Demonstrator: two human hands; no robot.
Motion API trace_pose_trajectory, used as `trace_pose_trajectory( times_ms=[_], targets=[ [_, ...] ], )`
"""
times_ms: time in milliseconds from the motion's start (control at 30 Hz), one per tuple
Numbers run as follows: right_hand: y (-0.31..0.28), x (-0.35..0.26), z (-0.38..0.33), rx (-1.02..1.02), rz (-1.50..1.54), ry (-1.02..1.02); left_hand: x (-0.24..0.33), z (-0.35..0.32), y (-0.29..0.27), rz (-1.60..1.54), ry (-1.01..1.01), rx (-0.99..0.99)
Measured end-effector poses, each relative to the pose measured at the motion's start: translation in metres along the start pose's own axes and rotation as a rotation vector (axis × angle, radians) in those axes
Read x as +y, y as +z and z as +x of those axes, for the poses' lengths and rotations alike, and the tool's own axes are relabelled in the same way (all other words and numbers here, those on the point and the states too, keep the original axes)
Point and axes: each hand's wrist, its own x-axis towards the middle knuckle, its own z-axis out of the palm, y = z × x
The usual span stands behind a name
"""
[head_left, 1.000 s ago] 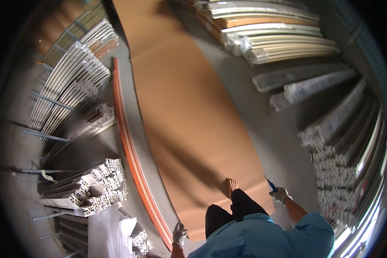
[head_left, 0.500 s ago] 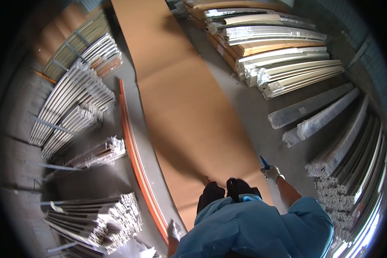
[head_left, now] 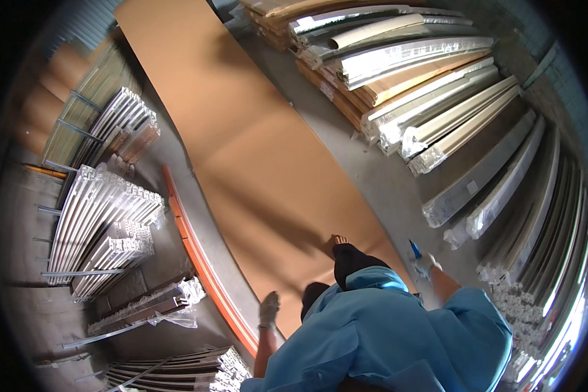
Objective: The person uses a utility knife to cut a large sheet of brown cardboard on the floor. They repeatedly score the cardboard, fold it to snap the cut, and lift the separated pieces.
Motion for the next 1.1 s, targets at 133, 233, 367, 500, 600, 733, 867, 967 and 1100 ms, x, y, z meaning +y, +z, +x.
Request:
trace_pose_trajectory(
  times_ms=[133, 233, 367, 500, 600, 733, 867, 967, 1100],
  targets=[
    [-0.024, -0.195, 0.049, -0.022, 0.074, -0.312, 0.072, 0.01, 0.066, 0.5, 0.261, -0.056],
    [-0.019, -0.342, 0.063, -0.001, 0.102, -0.52, 0.138, 0.05, 0.072, 0.715, 0.283, -0.037],
    [0.022, -0.473, 0.063, 0.01, -0.079, -0.736, 0.201, 0.139, 0.048, 0.696, 0.296, -0.059],
    [0.087, -0.528, 0.047, -0.024, -0.537, -0.684, 0.281, 0.243, 0.011, 0.687, 0.229, -0.102],
    [0.127, -0.559, 0.029, -0.019, -0.617, -0.658, 0.344, 0.283, -0.041, 0.35, -0.101, -0.483],
    [0.097, -0.624, 0.029, -0.483, -0.249, -0.477, 0.414, 0.308, -0.084, 0.185, -0.316, -0.817],
    [0.067, -0.677, 0.05, -0.861, -0.027, -0.131, 0.46, 0.366, -0.094, 0.026, -0.583, -0.697],
    [0.062, -0.733, 0.099, -0.852, 0.028, 0.063, 0.479, 0.417, -0.082, -0.047, -0.597, -0.684],
    [0.032, -0.777, 0.158, -0.973, 0.448, 0.255, 0.48, 0.483, -0.092, -0.327, -0.689, -0.609]
  ],
)
